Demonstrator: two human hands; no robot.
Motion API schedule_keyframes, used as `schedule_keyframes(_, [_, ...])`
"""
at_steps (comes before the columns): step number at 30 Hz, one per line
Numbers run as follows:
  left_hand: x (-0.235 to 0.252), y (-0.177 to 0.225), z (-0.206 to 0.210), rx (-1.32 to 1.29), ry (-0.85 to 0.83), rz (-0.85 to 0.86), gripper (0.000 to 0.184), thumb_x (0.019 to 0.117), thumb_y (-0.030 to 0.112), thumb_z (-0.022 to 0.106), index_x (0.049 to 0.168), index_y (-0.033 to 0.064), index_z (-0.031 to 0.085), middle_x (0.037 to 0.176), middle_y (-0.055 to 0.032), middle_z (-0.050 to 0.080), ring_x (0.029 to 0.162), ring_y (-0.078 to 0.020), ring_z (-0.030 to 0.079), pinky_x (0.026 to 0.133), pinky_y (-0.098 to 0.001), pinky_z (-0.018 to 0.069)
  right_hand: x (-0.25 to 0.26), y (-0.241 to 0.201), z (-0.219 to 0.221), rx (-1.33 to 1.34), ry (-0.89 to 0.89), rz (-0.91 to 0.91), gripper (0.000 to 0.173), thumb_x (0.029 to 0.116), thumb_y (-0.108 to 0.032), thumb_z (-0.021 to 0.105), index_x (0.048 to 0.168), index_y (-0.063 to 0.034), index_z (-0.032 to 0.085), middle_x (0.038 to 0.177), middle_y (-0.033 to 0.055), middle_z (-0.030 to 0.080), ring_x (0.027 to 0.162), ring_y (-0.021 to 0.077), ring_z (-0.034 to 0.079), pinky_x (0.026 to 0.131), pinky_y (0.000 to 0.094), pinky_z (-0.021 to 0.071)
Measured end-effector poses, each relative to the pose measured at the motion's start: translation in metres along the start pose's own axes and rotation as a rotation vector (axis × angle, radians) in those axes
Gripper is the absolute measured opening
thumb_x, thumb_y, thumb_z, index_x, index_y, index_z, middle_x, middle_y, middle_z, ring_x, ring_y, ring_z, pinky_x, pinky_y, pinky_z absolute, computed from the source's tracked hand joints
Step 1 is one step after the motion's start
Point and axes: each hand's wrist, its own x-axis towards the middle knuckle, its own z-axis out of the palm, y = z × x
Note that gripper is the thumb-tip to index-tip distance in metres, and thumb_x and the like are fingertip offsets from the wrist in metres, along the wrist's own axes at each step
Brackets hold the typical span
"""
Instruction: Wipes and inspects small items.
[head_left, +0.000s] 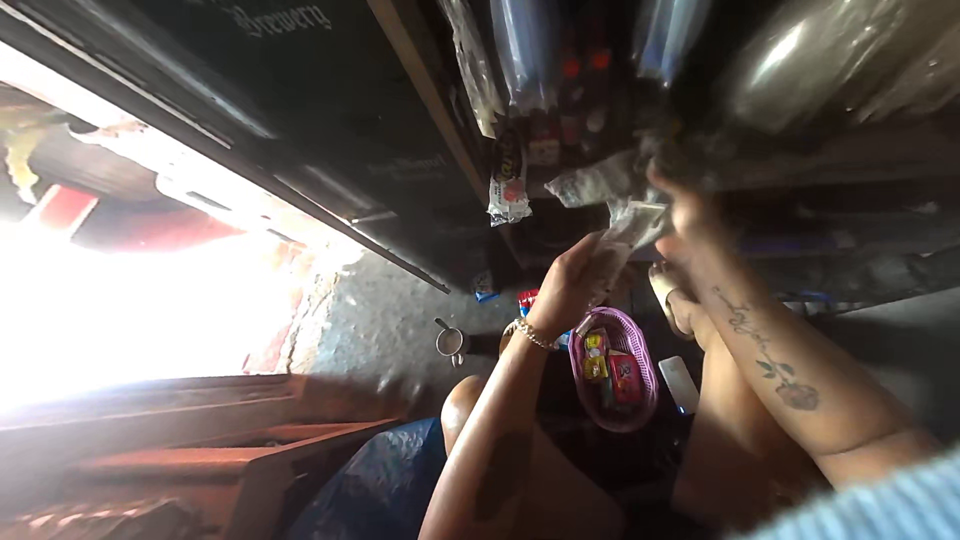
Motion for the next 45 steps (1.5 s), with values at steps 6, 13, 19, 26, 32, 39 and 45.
schedule_keyframes(6, [-0.001, 0.000, -0.004, -0.193, 0.268, 0.002, 0.022, 0.1061, 0.007, 0.049, 0.126, 0.0003, 0.057, 0.100, -0.0049, 0.069, 0.086, -0.0100, 0.069, 0.081, -0.0314, 0.0602, -0.035, 0.022, 0.008, -0.180, -0.443, -0.127, 0.054, 0.1113, -0.046, 0.015, 0.139, -0.0220, 0.055, 0.121, -0.0076, 0.067, 0.097, 0.0020, 0.065, 0.079, 0.0239, 0.0576])
schedule_keyframes(13, [-0.001, -0.007, 0.011, 0.064, 0.216, -0.009, 0.019, 0.1052, 0.007, 0.051, 0.118, -0.0027, 0.062, 0.099, -0.0067, 0.069, 0.090, -0.0073, 0.068, 0.086, -0.0292, 0.0584, -0.012, 0.032, 0.003, -0.330, -0.408, -0.360, 0.036, 0.1031, -0.003, 0.053, 0.138, -0.0002, 0.057, 0.119, 0.0058, 0.068, 0.100, 0.0091, 0.068, 0.089, 0.0279, 0.0581])
schedule_keyframes(19, [-0.001, -0.007, 0.008, -0.044, 0.301, -0.011, 0.018, 0.0960, -0.005, 0.053, 0.112, -0.0018, 0.060, 0.091, -0.0036, 0.067, 0.082, -0.0057, 0.066, 0.078, -0.0267, 0.0584, -0.024, 0.039, 0.010, -0.378, -0.426, -0.104, 0.085, 0.0877, 0.005, 0.072, 0.160, -0.0167, 0.032, 0.141, 0.0074, 0.057, 0.112, 0.0140, 0.065, 0.092, 0.0323, 0.0584])
schedule_keyframes(26, [0.010, -0.007, 0.018, 0.042, 0.172, -0.103, 0.025, 0.1082, 0.012, 0.047, 0.125, -0.0023, 0.059, 0.091, -0.0116, 0.068, 0.074, -0.0150, 0.068, 0.071, -0.0350, 0.0608, 0.007, 0.034, -0.002, -0.137, -0.163, -0.218, 0.052, 0.0998, -0.002, 0.057, 0.149, -0.0058, 0.043, 0.115, 0.0070, 0.066, 0.098, 0.0141, 0.068, 0.085, 0.0337, 0.0598])
schedule_keyframes(32, [0.006, -0.009, 0.012, -0.083, 0.235, -0.070, 0.025, 0.1081, 0.008, 0.045, 0.127, -0.0025, 0.056, 0.090, -0.0107, 0.068, 0.072, -0.0140, 0.069, 0.067, -0.0332, 0.0616, -0.008, 0.021, -0.004, -0.076, -0.158, -0.029, 0.022, 0.1077, -0.021, 0.048, 0.129, -0.0192, 0.053, 0.099, -0.0035, 0.066, 0.083, 0.0048, 0.066, 0.071, 0.0236, 0.0580])
schedule_keyframes(39, [0.002, 0.000, 0.019, 0.087, 0.223, -0.118, 0.028, 0.1052, 0.009, 0.053, 0.129, -0.0003, 0.062, 0.110, -0.0085, 0.070, 0.098, -0.0087, 0.067, 0.092, -0.0317, 0.0562, -0.007, 0.033, -0.005, -0.233, -0.281, -0.108, 0.052, 0.0942, 0.005, 0.063, 0.144, -0.0051, 0.052, 0.123, 0.0081, 0.067, 0.102, 0.0149, 0.069, 0.086, 0.0329, 0.0603])
schedule_keyframes(45, [0.011, -0.008, 0.023, -0.062, 0.178, -0.138, 0.026, 0.1097, 0.012, 0.044, 0.127, -0.0021, 0.058, 0.089, -0.0121, 0.068, 0.070, -0.0169, 0.069, 0.066, -0.0357, 0.0620, -0.010, 0.018, 0.003, -0.105, -0.035, -0.007, 0.021, 0.1040, -0.005, 0.052, 0.123, -0.0111, 0.056, 0.090, -0.0016, 0.065, 0.072, 0.0060, 0.064, 0.063, 0.0241, 0.0571])
